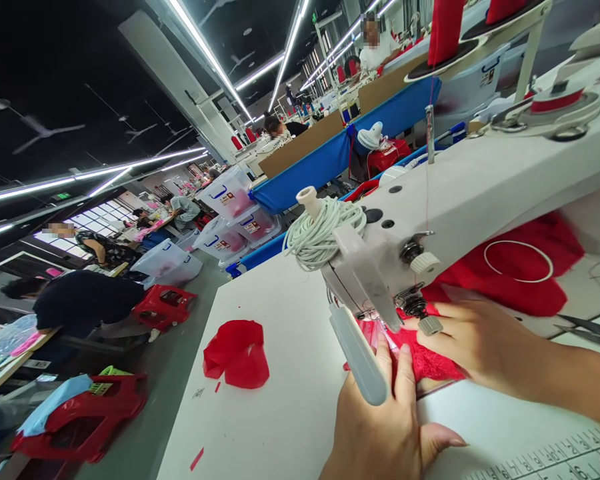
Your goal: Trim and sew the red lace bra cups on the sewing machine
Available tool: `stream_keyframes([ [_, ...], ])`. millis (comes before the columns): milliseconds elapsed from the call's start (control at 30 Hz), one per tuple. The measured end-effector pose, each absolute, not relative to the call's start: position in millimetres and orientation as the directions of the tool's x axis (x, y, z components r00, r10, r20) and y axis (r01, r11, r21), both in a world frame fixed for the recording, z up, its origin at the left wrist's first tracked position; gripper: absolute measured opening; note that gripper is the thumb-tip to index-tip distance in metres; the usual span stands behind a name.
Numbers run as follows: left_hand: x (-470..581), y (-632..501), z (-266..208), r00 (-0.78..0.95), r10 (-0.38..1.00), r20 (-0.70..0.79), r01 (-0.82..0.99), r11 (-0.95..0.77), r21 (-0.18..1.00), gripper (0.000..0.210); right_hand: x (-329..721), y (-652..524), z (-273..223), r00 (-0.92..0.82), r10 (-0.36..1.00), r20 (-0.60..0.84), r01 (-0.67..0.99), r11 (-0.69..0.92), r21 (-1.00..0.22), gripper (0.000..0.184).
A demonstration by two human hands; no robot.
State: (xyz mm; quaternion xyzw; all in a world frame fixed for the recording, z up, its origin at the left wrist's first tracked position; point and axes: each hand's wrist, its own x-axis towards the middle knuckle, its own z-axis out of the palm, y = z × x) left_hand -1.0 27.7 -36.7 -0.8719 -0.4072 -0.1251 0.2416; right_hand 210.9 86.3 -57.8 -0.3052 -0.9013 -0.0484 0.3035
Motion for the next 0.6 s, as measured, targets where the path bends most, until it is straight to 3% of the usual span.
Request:
stream_keyframes([
  [400,4,25,-48,0.578,0.703,0.415,0.816,-0.513,-0.267,0.087,210,86,-54,-0.606,0.521,0.601,0.604,0.793,-0.078,0.032],
  [600,3,26,-49,0.560,0.711,0.425,0.828,-0.496,-0.261,0.087,210,89,-54,-0.622,0.524,0.582,0.599,0.797,-0.077,0.031],
])
